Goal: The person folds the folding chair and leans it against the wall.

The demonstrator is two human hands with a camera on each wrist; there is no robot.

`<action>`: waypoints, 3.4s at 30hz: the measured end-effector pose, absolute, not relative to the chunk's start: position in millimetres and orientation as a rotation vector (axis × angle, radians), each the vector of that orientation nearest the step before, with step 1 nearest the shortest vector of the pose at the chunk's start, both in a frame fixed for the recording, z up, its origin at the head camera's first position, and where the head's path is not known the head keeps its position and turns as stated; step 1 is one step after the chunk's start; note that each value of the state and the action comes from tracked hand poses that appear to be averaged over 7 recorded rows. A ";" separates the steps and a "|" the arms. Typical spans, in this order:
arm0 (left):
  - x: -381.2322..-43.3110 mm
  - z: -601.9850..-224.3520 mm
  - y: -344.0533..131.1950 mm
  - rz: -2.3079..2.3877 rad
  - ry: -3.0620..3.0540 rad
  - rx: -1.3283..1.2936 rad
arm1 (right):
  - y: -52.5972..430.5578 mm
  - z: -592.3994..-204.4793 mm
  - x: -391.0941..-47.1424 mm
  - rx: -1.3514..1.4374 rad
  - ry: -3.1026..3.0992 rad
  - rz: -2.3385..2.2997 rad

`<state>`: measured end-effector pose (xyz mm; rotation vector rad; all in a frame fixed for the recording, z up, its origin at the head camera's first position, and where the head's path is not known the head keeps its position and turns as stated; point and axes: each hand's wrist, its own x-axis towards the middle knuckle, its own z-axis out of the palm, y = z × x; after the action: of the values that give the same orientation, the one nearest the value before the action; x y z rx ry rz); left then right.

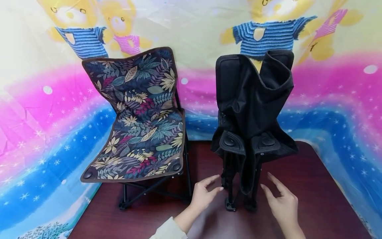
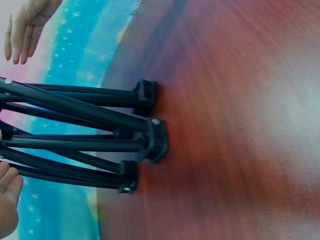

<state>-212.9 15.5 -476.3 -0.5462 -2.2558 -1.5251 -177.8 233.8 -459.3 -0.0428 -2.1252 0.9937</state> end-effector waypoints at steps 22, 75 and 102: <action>-219.6 -509.8 30.1 -1.740 -2.354 -0.382 | 289.1 -619.1 -237.8 -0.151 -2.132 1.442; -236.3 -511.9 63.1 -1.256 -2.502 -0.325 | 269.0 -609.2 -248.5 -0.271 -2.372 1.091; -248.5 -509.6 62.2 -1.214 -2.578 -0.354 | 244.1 -564.4 -238.4 -0.222 -2.316 1.073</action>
<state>-248.5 62.2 -509.6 -0.3538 -2.5781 -1.2142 -238.4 244.1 -564.4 -0.2217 -2.3159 1.0733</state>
